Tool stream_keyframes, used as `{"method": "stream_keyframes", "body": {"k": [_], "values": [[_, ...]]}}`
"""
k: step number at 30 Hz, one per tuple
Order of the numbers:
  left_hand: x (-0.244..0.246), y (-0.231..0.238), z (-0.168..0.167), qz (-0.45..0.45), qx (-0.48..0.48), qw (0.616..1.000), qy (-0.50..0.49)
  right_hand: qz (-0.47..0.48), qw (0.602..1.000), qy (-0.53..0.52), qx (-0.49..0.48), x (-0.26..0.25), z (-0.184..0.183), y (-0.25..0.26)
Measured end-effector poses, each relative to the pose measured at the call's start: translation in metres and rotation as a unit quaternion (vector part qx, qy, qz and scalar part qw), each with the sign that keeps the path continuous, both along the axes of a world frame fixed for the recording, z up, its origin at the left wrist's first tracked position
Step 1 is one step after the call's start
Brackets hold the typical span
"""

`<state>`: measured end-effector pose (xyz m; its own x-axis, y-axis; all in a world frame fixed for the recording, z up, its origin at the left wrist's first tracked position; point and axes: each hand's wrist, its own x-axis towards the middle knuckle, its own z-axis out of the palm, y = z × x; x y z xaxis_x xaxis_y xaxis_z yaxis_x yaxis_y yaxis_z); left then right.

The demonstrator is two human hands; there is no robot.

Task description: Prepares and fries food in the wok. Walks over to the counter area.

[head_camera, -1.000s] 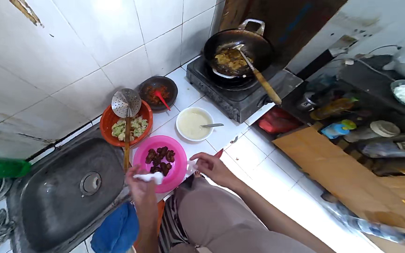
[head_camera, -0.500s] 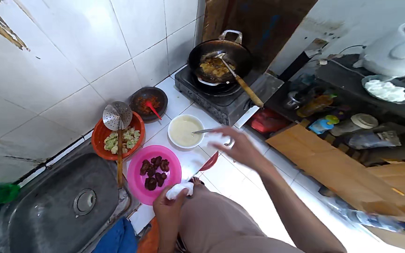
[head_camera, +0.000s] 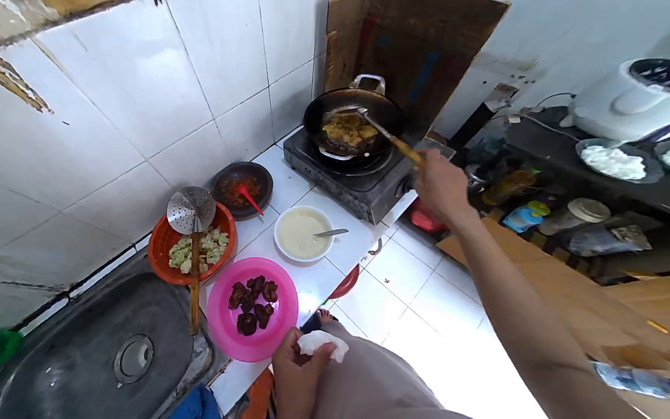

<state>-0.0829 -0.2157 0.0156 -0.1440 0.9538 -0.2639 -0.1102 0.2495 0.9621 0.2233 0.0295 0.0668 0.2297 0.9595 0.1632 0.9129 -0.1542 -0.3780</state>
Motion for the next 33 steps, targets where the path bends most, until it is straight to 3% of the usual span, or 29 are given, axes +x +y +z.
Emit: {"method": "stream_keyframes", "body": {"k": [4,8,21,33], "values": [[-0.002,0.002,-0.003,-0.001,0.006,1.0,0.002,-0.011,0.999,0.023,0.025,0.028,0.046,-0.033],[0.0,0.004,-0.005,-0.013,0.0,1.0,-0.004,-0.026,0.999,-0.01,0.02,0.041,0.071,-0.052],[0.001,0.003,-0.004,-0.023,-0.006,1.0,-0.011,-0.086,0.995,-0.018,-0.053,0.022,0.06,-0.045],[-0.003,0.001,-0.004,-0.018,0.002,1.0,0.002,-0.071,0.996,-0.047,0.021,0.013,0.039,-0.023]]}}
